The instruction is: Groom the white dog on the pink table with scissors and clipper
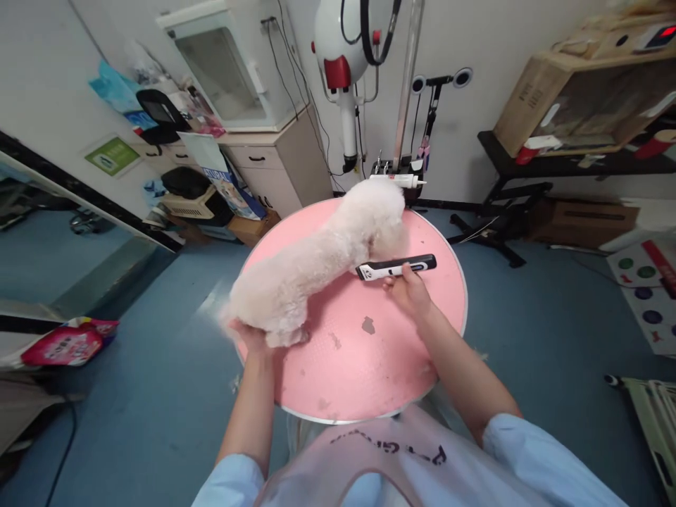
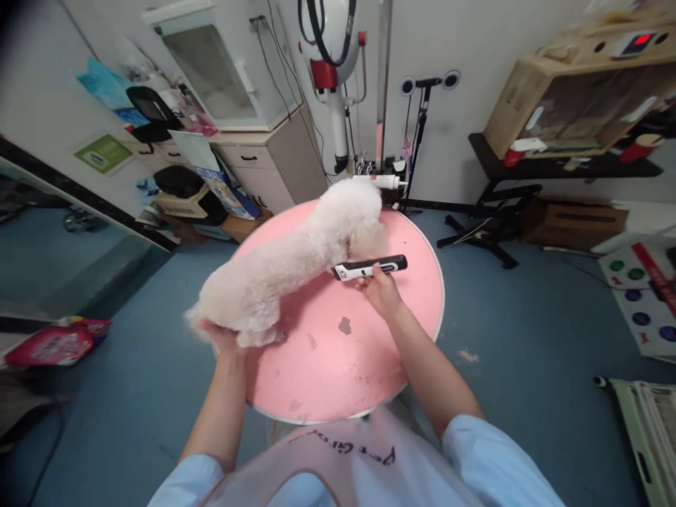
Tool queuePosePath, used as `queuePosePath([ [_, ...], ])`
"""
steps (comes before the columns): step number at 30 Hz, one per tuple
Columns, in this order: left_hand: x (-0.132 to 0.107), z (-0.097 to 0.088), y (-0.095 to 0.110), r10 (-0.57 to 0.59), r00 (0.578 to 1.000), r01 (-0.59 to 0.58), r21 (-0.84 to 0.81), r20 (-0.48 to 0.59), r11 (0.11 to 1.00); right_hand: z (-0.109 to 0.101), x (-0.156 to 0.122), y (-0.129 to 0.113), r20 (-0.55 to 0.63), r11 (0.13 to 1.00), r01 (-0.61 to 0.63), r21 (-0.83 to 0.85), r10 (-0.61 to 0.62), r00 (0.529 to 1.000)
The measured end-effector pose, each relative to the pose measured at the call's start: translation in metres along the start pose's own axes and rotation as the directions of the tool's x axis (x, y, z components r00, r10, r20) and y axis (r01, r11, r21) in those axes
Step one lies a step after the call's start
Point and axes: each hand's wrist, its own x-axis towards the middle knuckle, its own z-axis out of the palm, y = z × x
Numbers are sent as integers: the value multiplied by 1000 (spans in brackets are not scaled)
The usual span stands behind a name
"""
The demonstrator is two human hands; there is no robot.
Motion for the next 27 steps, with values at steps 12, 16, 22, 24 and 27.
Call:
queuePosePath([
  [12,5,-14,-4,-64,993,22,-381,-97,924,47,46,44,-195,983,161,91,-141,971],
  [16,7,-17,-9,-101,990,50,-412,-104,910,42,42,40,-222,984,100,150,-65,973],
  [22,3,-3,-2,-45,994,5,-354,-104,935,54,46,42,-222,983,47,177,-7,975],
  [24,3,0,-1,-62,992,16,-368,-112,930,64,36,53,-151,982,21,187,8,988],
  [27,4,-1,-5,-96,985,33,-396,-142,918,76,12,72,-57,975,-5,223,18,998],
])
